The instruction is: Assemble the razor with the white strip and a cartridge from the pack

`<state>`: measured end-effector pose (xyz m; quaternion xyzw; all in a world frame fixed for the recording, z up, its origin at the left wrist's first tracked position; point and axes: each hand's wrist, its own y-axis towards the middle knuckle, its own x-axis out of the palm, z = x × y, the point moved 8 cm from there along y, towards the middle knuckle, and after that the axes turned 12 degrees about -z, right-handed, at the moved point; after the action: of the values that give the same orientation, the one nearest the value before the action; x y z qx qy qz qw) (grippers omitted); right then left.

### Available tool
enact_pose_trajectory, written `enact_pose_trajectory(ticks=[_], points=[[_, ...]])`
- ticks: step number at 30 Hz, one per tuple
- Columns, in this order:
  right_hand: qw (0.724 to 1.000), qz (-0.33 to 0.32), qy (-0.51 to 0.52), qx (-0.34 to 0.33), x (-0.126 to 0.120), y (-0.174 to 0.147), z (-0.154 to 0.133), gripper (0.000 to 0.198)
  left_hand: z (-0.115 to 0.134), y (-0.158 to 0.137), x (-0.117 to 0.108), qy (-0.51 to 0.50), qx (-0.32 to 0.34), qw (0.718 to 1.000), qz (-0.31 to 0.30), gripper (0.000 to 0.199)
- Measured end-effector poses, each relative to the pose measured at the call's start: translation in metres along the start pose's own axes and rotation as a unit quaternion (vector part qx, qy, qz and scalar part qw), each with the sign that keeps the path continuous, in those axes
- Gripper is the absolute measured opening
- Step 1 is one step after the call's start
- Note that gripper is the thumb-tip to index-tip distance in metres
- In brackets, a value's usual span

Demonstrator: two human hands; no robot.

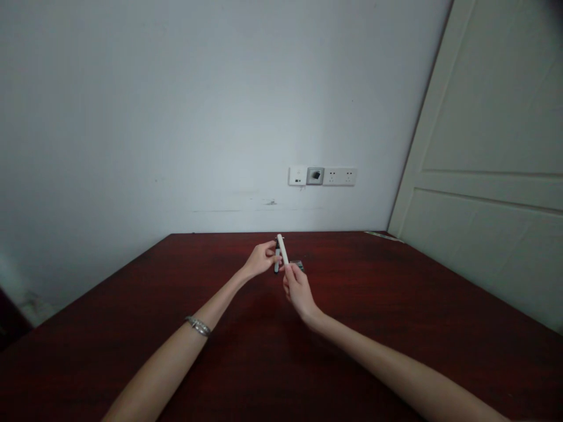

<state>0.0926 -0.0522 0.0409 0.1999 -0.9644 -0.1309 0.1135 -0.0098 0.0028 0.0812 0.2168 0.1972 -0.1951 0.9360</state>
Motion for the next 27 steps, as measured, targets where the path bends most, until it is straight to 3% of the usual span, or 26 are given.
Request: enact_pose_trajectory(ticks=[3,8,14,20,27], points=[[1.0,-0.014,-0.004,0.005,0.002,-0.005,0.009,0.038,-0.001,0.0,0.0,0.007,-0.01,1.0,0.0,0.018],[1.0,0.003,0.014,-0.007,-0.001,0.001,0.002,0.037,-0.003,0.0,0.003,0.011,-0.007,1.0,-0.009,0.018],[0.999,-0.032,0.023,0.022,0.008,-0.003,0.01,0.037,-0.008,0.001,-0.001,0.011,-0.007,1.0,0.008,0.016],[0.998,-0.01,0.054,0.029,0.004,0.002,0.006,0.038,-0.006,0.001,-0.001,0.026,-0.003,1.0,0.004,0.021],[0.998,-0.034,0.047,0.027,0.009,0.0,0.005,0.039,-0.009,0.002,-0.001,0.032,-0.013,0.999,0.004,0.018]])
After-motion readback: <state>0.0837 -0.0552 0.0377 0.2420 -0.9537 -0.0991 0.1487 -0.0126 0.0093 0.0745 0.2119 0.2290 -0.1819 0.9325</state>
